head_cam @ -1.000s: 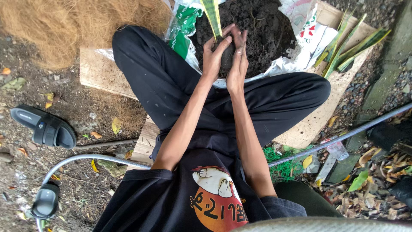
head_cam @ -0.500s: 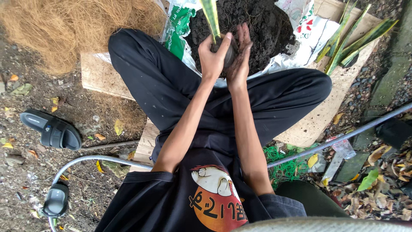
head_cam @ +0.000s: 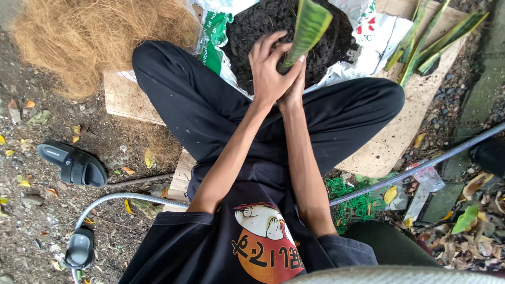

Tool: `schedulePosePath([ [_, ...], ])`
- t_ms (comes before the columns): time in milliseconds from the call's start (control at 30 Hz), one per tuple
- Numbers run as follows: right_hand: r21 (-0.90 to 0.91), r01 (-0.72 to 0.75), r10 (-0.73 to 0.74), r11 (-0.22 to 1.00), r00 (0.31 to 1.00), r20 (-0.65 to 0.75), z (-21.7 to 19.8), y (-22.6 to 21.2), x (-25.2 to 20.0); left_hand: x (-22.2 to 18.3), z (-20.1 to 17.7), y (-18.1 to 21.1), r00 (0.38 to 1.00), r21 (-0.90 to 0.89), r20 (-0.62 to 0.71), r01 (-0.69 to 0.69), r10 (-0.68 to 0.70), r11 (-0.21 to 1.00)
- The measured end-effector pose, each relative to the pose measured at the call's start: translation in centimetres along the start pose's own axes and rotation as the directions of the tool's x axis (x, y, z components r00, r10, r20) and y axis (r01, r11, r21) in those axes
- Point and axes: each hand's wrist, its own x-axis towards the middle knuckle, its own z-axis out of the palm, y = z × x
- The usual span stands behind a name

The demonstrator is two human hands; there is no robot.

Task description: The person sits cross-legged and wraps a snake plant cutting with soil using their hands. They repeatedly scoop soil from a pile and press it around the base of the cutting to form a compact soil ball.

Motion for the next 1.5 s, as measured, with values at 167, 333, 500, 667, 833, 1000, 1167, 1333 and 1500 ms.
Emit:
schedulePosePath([
  [167, -0.065, 0.097, -0.095, 0.993, 0.995, 0.030, -2.6, 0.1, 0.2, 0.5, 0.3, 0.7, 0.986, -0.242, 0.132, -0.072, 0.107, 0.967],
  [333, -0.011, 0.102, -0.103, 0.995, 0.993, -0.062, -2.7, -0.4, -0.1, 0.2, -0.2, 2.2, 0.987, -0.308, 0.159, 0.046, 0.004, 0.950],
  [500, -0.005, -0.062, 0.060, 0.998, 0.980, -0.189, 0.8, -2.9, -2.6, 0.8, -0.3, 2.4, 0.999, -0.365, -0.039, -0.023, 0.010, 0.931],
  [667, -0.238, 0.090, -0.073, 0.967, 0.994, 0.083, 3.6, -5.4, -4.3, 1.3, -2.4, 1.2, 0.903, -0.477, 0.106, 0.413, -0.416, 0.776],
  [833, -0.566, 0.143, -0.125, 0.812, 0.990, 0.070, 5.6, -5.5, -3.6, 2.5, -4.1, 1.2, 0.881, -0.584, 0.016, 0.393, -0.473, 0.711],
  [1000, -0.417, 0.127, -0.025, 0.900, 0.970, 0.241, 6.3, -5.0, -3.1, 2.7, -5.9, 2.6, 0.883, -0.662, 0.094, 0.400, -0.460, 0.633],
  [1167, -0.317, 0.062, -0.032, 0.946, 0.995, 0.099, 6.0, -3.8, -2.7, 2.3, -7.6, 3.8, 0.952, -0.378, 0.144, 0.304, -0.269, 0.875],
  [1333, -0.266, -0.103, 0.077, 0.959, 0.991, -0.106, 4.8, -3.0, -3.9, 2.0, -7.7, 3.8, 0.996, -0.404, 0.032, -0.058, 0.078, 0.913],
  [1500, -0.332, -0.043, 0.047, 0.942, 0.999, 0.002, 4.8, -2.6, -3.8, 1.0, -6.9, 2.9, 0.989, -0.533, 0.054, 0.147, -0.140, 0.833],
])
